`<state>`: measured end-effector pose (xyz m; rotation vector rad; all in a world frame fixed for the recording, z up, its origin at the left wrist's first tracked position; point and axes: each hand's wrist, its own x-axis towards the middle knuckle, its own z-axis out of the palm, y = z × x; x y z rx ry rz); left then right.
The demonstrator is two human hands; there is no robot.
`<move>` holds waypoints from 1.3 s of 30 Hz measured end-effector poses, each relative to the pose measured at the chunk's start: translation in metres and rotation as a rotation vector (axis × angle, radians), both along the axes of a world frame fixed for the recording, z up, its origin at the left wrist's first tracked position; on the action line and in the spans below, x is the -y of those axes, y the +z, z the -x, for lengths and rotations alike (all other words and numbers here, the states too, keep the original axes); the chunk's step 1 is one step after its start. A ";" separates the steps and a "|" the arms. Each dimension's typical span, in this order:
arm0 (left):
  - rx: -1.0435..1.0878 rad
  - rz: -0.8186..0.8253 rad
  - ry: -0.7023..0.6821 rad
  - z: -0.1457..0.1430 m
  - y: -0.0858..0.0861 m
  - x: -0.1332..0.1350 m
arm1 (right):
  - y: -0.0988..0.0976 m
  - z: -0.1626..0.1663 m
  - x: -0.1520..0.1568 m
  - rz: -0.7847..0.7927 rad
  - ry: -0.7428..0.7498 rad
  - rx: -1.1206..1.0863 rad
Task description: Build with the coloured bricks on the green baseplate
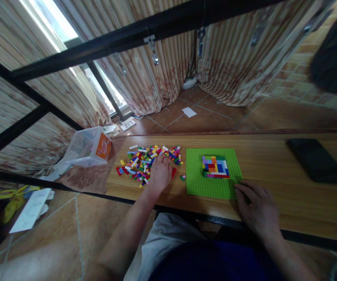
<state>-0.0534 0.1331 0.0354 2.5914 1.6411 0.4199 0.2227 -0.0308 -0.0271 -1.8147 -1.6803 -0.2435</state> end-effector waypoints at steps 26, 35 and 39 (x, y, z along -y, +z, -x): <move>0.748 0.434 0.161 0.011 0.003 -0.006 | 0.003 0.002 -0.001 -0.006 -0.015 0.022; 0.754 0.580 0.191 0.005 0.015 -0.001 | 0.005 0.002 0.000 0.007 -0.007 0.023; 0.753 0.582 0.195 0.006 0.015 -0.003 | 0.006 0.003 0.000 0.003 -0.015 0.017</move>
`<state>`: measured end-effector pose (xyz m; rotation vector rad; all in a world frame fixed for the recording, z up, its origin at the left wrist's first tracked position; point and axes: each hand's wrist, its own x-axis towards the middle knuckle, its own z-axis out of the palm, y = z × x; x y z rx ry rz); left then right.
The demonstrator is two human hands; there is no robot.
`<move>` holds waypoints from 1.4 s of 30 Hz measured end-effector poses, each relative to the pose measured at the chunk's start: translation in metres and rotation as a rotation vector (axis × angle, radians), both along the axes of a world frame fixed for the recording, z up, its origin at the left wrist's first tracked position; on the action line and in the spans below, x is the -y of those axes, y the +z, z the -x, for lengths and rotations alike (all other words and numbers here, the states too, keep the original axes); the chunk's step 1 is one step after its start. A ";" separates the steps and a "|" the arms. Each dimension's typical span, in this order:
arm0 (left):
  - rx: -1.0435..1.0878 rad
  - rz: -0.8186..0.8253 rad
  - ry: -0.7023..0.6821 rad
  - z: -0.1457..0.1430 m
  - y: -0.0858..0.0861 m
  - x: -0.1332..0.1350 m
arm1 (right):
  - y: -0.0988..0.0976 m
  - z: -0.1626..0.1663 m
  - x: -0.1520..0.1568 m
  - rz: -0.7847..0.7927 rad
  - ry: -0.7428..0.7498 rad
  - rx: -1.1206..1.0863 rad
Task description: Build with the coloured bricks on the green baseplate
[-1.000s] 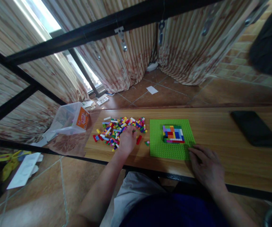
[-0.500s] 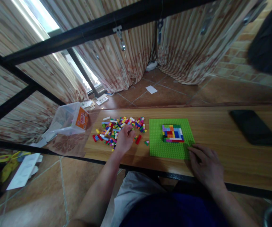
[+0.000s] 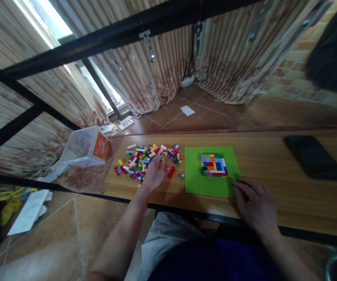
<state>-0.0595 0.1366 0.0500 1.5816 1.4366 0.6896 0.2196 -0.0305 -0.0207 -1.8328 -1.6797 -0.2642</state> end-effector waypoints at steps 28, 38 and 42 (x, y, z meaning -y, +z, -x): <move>-0.502 -0.238 -0.124 -0.006 -0.006 -0.018 | -0.005 -0.002 0.000 0.001 -0.003 -0.005; -0.200 -0.232 -0.333 -0.052 -0.004 0.004 | -0.004 -0.002 -0.001 -0.006 -0.006 -0.001; -0.096 -0.097 -0.289 -0.077 -0.015 0.005 | -0.003 -0.002 -0.001 0.006 0.011 -0.013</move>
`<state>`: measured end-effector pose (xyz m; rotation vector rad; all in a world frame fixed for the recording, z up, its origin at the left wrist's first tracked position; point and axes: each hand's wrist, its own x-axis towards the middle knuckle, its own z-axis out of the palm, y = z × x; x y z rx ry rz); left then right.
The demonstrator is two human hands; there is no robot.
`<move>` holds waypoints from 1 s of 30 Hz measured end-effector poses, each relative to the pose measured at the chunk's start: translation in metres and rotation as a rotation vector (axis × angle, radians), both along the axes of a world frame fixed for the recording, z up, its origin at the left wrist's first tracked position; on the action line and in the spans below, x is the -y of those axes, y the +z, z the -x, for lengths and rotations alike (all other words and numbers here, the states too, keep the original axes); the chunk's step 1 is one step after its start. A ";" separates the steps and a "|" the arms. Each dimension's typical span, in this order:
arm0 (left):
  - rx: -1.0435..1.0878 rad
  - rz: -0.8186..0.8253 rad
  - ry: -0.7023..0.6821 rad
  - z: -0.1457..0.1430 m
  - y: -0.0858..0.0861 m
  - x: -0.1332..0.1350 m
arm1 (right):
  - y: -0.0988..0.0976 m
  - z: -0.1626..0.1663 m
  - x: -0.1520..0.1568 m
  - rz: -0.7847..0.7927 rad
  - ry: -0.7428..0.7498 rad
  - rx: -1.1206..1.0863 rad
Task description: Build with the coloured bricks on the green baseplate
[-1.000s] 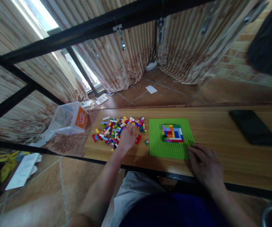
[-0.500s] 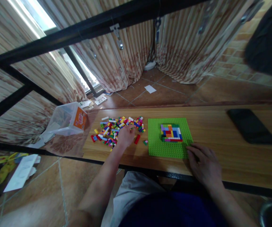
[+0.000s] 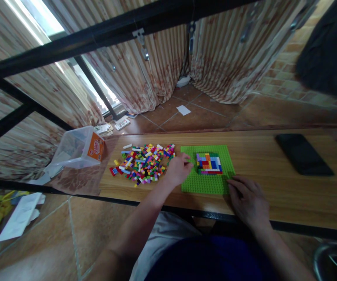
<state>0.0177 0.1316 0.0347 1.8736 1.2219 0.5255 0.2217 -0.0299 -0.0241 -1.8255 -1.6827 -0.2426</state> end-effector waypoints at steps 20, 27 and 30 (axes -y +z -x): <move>0.188 0.289 0.027 -0.025 -0.020 -0.012 | 0.001 0.001 0.000 -0.013 -0.001 -0.042; 0.189 0.298 0.041 -0.025 -0.024 -0.013 | 0.003 0.002 0.000 0.007 -0.012 -0.064; 0.192 0.301 0.045 -0.025 -0.023 -0.012 | 0.003 0.002 0.000 0.003 -0.015 -0.056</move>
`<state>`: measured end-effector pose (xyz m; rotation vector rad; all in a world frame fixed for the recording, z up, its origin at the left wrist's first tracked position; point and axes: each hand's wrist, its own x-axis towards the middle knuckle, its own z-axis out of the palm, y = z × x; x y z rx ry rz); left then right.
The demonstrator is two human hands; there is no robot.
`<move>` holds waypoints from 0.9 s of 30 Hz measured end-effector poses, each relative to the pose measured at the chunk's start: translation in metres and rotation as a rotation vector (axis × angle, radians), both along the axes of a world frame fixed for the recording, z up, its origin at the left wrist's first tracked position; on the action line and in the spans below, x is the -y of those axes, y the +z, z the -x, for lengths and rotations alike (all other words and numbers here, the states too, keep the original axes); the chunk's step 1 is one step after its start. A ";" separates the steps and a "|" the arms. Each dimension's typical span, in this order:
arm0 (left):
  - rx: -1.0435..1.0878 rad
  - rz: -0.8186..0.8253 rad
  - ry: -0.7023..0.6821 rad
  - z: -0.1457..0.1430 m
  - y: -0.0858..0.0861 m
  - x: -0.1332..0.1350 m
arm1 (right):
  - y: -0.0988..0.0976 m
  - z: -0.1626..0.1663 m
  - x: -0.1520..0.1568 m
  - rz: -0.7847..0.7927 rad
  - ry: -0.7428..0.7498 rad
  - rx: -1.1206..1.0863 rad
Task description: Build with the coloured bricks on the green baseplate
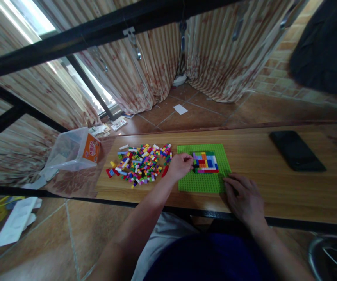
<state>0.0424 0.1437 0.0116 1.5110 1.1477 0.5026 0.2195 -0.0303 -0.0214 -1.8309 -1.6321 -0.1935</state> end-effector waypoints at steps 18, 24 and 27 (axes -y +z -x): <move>-0.021 -0.101 0.053 -0.006 0.004 0.007 | 0.000 0.000 0.000 -0.003 0.008 0.037; -0.115 -0.239 0.066 0.012 0.016 0.011 | -0.003 -0.002 0.001 0.008 0.016 0.036; -0.205 -0.319 0.087 0.037 0.024 0.012 | -0.005 -0.002 0.001 -0.001 0.013 0.037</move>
